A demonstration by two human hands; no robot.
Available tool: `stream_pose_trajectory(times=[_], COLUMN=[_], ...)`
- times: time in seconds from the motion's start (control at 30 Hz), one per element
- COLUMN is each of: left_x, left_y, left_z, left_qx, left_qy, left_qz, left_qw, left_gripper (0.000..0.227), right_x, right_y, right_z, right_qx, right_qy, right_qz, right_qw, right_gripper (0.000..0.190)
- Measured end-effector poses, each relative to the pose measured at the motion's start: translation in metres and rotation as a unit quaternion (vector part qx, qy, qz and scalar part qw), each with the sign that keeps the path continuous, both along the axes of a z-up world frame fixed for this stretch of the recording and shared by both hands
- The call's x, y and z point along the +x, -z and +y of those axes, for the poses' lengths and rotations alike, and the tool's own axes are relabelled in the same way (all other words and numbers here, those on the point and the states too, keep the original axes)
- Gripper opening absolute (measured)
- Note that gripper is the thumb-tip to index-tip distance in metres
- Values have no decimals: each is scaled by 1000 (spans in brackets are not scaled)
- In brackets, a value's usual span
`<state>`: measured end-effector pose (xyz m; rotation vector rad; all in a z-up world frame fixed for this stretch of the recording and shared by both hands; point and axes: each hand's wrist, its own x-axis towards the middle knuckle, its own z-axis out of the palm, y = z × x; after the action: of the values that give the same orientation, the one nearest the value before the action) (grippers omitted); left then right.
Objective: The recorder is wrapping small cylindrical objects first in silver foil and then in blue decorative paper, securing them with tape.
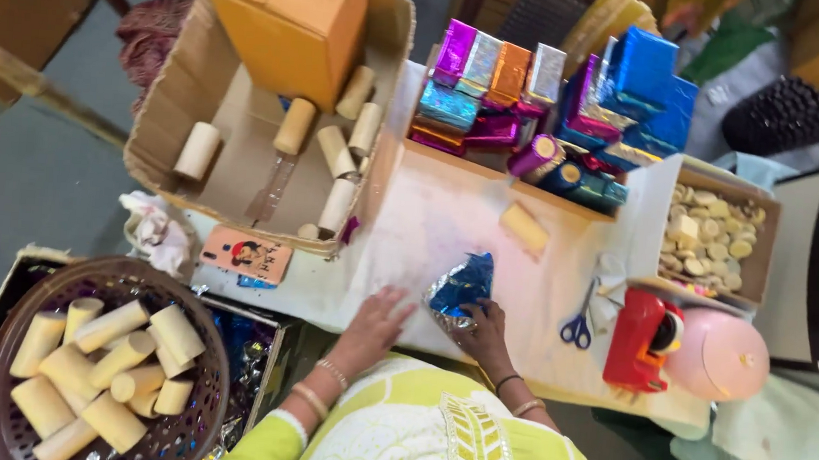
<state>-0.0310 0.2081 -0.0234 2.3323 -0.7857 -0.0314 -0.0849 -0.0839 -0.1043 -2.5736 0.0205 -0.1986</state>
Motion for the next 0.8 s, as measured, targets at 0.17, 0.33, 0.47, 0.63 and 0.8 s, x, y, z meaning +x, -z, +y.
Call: stream_pose_trajectory(times=[0.17, 0.33, 0.47, 0.63, 0.8], left_x=[33, 55, 65, 74, 90], left_y=[43, 91, 83, 37, -11], left_z=[-65, -84, -85, -100, -115], left_qx=[67, 89, 32, -27, -160], left_qy=[149, 169, 180, 198, 83], left_qz=[-57, 28, 61, 74, 331], left_qw=[985, 981, 981, 977, 926], left_gripper=[66, 32, 18, 15, 22], right_x=[-7, -4, 3, 20, 36], right_y=[2, -16, -9, 7, 35], right_z=[-9, -20, -40, -65, -87], right_qx=[65, 69, 78, 126, 400], right_qy=[4, 3, 40, 65, 272], right_qz=[24, 33, 89, 102, 79], right_qw=[998, 997, 992, 985, 872], right_gripper=[55, 57, 42, 14, 12])
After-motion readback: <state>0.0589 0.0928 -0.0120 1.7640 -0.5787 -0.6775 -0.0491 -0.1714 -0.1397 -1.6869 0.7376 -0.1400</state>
